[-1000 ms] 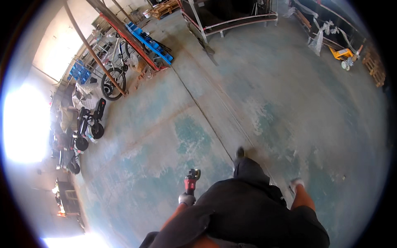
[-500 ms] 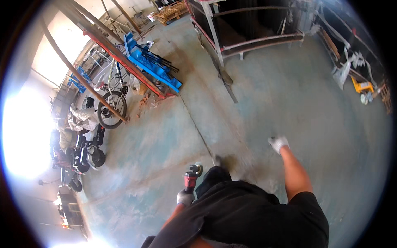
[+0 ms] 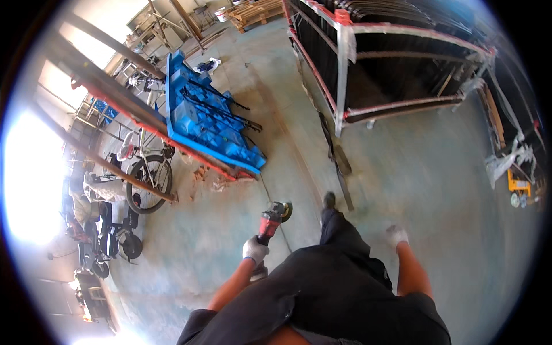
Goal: The person assembles metal frames by inserting rods into a machine, measuring and marking metal pieces, and using a power tool to smooth edges. They also handle a blue object and a power tool while sitting on the floor.
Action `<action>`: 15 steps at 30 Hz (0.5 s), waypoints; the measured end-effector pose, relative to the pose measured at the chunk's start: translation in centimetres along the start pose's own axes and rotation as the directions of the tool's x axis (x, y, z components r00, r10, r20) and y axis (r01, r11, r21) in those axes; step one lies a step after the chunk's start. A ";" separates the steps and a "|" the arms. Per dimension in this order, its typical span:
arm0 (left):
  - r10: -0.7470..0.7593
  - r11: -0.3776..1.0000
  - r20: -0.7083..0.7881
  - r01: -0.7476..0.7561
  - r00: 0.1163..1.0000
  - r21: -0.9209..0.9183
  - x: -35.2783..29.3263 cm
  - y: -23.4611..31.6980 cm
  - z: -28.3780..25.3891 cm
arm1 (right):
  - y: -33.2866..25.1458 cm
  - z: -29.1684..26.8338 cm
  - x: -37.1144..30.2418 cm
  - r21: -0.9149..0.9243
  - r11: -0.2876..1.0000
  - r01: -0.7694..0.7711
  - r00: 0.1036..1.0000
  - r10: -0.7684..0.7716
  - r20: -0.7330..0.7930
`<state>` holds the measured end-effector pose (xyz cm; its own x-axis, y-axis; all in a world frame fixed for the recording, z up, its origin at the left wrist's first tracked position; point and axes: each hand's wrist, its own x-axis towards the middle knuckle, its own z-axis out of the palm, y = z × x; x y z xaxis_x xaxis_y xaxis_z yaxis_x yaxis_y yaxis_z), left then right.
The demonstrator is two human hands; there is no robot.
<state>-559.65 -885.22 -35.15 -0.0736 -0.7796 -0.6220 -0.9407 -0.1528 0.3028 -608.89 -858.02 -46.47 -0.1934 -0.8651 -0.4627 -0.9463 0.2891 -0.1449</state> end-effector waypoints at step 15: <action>0.024 0.940 -0.192 -0.087 0.981 -0.329 30.4 26.5 -19.7 | -12.4 -40.7 54.0 0.467 0.880 0.087 0.975 0.021 -0.220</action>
<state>-580.34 -924.92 -31.81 -0.0308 -0.8851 -0.4644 -0.7695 -0.2755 0.5761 -618.12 -925.01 -34.07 -0.2658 -0.9279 -0.2615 -0.7282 0.3710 -0.5762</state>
